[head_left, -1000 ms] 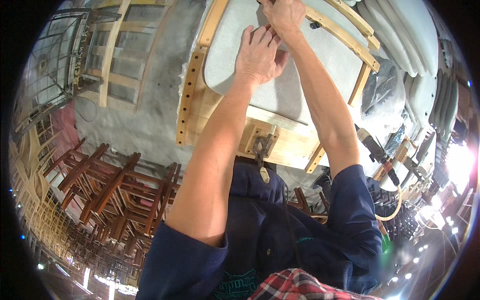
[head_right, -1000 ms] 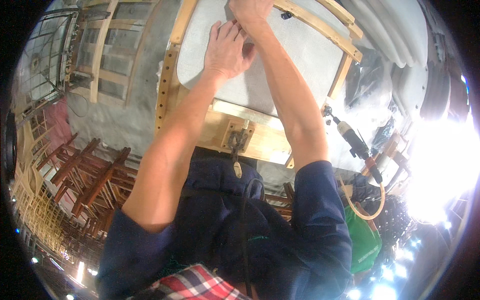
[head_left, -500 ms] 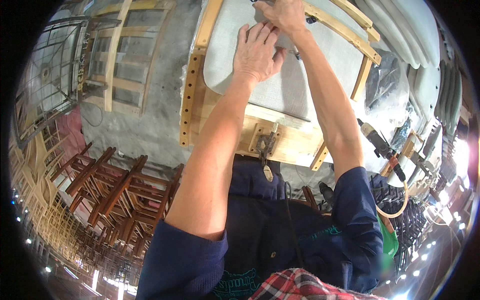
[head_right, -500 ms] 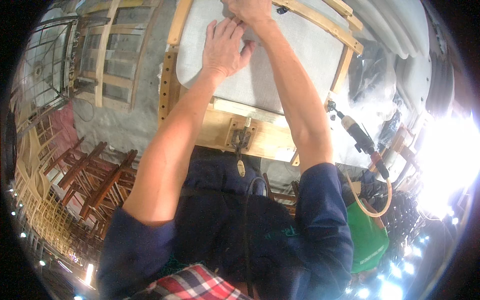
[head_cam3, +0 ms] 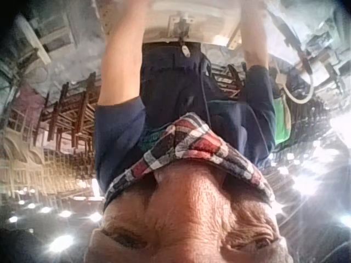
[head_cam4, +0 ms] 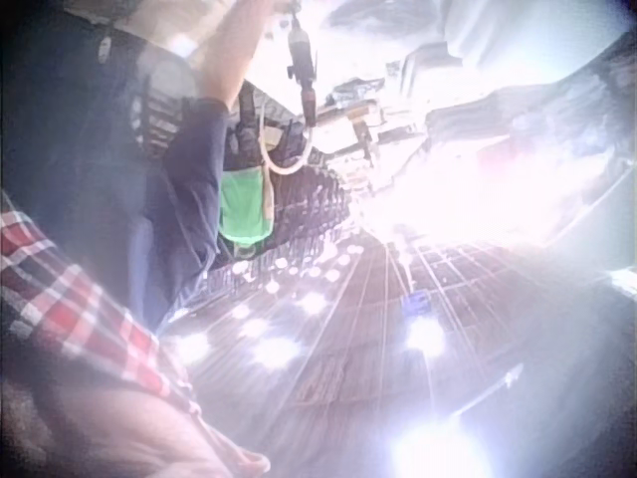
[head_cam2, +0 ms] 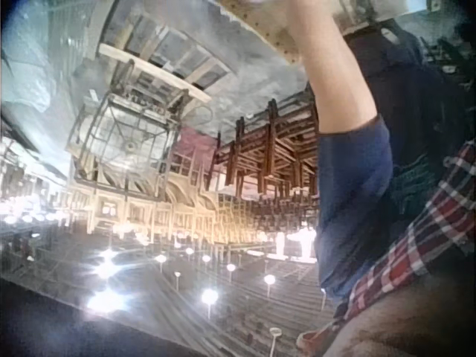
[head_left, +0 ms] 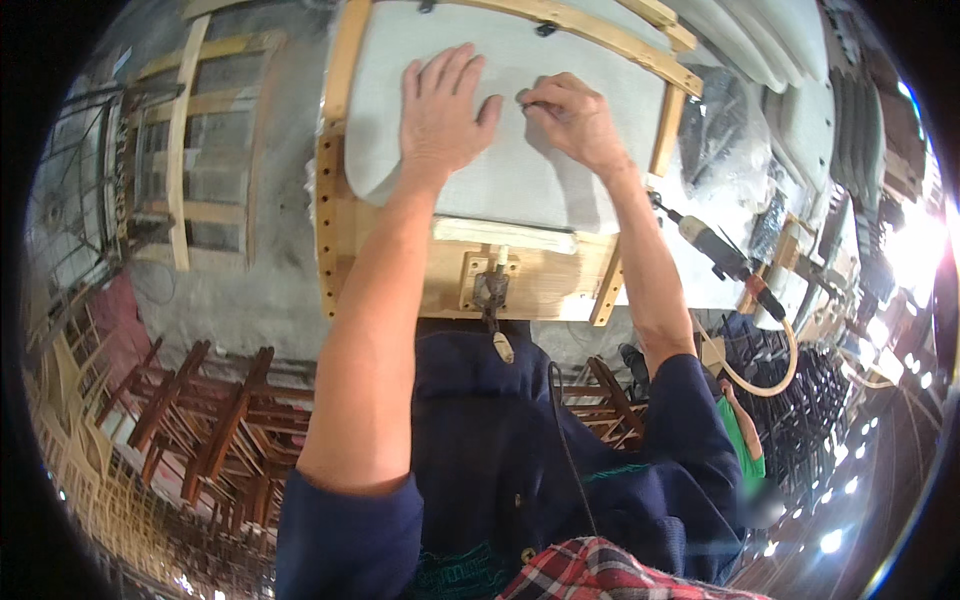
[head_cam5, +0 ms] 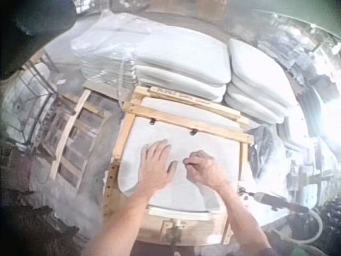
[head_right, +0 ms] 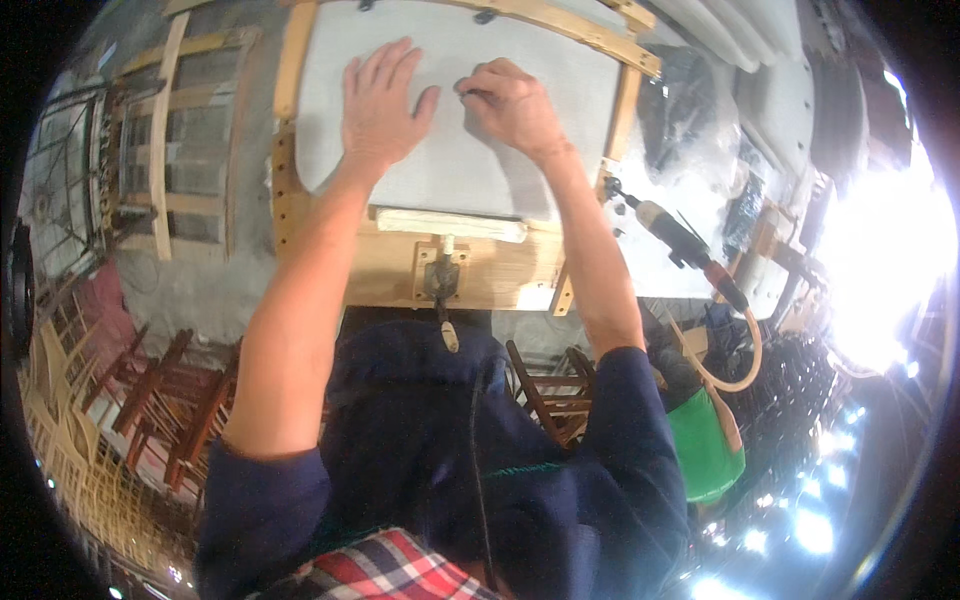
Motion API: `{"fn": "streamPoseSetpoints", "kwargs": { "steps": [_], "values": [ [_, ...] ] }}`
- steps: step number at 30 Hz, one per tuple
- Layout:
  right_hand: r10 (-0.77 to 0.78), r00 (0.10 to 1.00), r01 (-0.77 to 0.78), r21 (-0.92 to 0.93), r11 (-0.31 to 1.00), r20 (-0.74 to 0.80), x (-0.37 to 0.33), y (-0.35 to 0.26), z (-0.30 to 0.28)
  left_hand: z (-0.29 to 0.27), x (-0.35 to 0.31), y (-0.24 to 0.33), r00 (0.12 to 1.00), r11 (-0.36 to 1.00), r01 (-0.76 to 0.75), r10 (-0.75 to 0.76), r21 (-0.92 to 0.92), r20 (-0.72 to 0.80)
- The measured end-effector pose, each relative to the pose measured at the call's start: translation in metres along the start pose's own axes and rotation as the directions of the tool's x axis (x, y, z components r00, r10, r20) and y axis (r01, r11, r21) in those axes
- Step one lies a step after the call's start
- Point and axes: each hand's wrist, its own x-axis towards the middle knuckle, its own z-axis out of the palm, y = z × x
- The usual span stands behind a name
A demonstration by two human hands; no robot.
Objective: The person places a white upholstered seat onto a wooden jig, aligns it, and secures it with screws using a power drill. The person repeats this process for a second seat, removing the first completed unit and installing the next.
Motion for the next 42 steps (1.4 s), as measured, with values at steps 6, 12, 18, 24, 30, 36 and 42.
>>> {"fn": "streamPoseSetpoints", "kwargs": {
  "steps": [6,12,18,24,30,36,42],
  "values": [
    [0.246,0.888,-0.301,-0.087,0.95,-0.387,-0.013,0.074,-0.041,0.003,0.0,-0.003,1.0,0.999,-0.024,0.024,0.029,-0.001],
    [0.253,0.836,-0.399,-0.223,0.89,-0.486,-0.011,0.112,-0.081,0.006,0.0,-0.004,1.0,0.998,-0.021,0.021,0.067,0.01],
    [0.137,0.846,-0.31,-0.267,0.912,-0.515,0.0,0.12,-0.08,0.003,-0.001,-0.004,1.0,0.998,-0.023,0.024,0.059,-0.005],
    [0.217,0.779,-0.404,-0.206,0.891,-0.589,-0.001,0.132,-0.07,0.003,-0.001,-0.003,0.999,0.999,-0.032,0.033,0.036,-0.02],
    [0.468,0.625,-0.531,0.099,0.841,-0.624,-0.01,0.111,-0.066,0.004,-0.001,-0.003,1.0,0.999,-0.02,0.02,0.034,-0.015],
    [0.413,0.661,-0.403,0.169,0.9,-0.627,-0.015,0.06,-0.019,0.002,0.0,-0.002,1.0,1.0,-0.016,0.016,0.019,-0.001],
    [0.125,0.846,-0.133,0.022,0.991,-0.518,0.05,-0.007,0.031,0.001,-0.001,-0.004,1.0,1.0,0.004,-0.004,-0.018,-0.012]
  ]
}}
